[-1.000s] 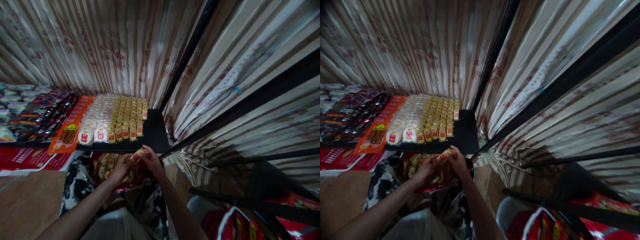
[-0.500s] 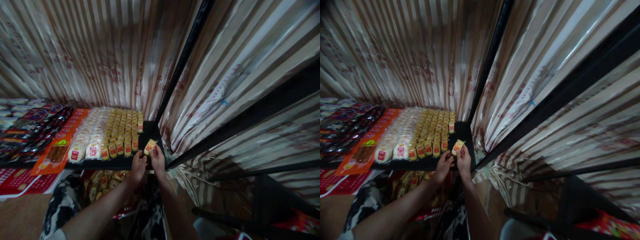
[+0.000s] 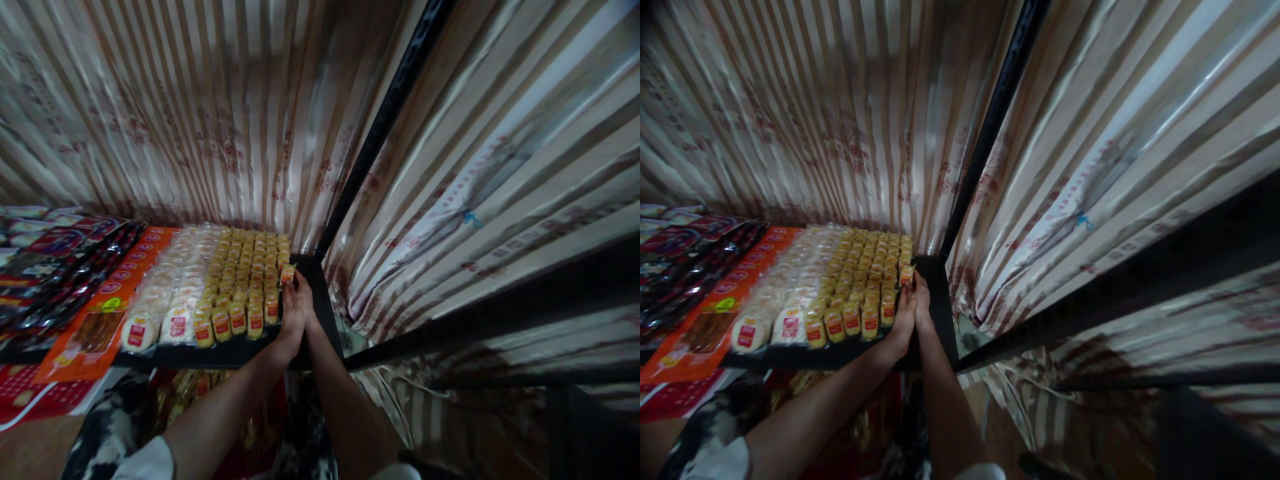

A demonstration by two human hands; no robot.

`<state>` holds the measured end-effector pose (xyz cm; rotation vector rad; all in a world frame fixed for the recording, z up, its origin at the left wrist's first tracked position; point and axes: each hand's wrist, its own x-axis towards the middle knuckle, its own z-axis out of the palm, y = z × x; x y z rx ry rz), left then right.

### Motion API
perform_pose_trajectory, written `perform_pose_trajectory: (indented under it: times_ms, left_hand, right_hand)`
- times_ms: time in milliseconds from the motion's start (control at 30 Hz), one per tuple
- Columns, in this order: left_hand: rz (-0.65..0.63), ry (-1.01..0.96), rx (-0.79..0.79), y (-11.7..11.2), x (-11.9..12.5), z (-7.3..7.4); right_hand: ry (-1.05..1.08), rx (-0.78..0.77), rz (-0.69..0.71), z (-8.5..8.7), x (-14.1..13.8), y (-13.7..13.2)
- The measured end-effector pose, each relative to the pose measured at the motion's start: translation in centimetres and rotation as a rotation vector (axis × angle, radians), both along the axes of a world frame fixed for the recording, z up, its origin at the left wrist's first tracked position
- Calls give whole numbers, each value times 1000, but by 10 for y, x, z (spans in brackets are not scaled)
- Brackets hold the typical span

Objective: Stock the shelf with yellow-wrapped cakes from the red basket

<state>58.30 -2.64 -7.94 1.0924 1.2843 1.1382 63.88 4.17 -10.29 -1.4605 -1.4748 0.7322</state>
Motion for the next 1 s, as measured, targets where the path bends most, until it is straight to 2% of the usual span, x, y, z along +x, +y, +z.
perform_pose_trajectory:
  times_ms: [133,333,533,833,1000]
  left_hand:
    - [70,-45,-97,8,1,-1]
    - [83,-115,-98,12,0,-2]
    - [107,-142,-86,16,2,-6]
    - [152,-85,-100,24,3,-19]
    - [151,-52,-52,24,3,-23]
  right_hand:
    - [28,-46,-28,-3,-3,11]
    - [167,-30,-11,-9,-5,12]
    - [377,-33,72,-10,-8,8]
    - [357,-43,-7,-20,-11,16]
    - [323,-36,-38,-25,-8,15]
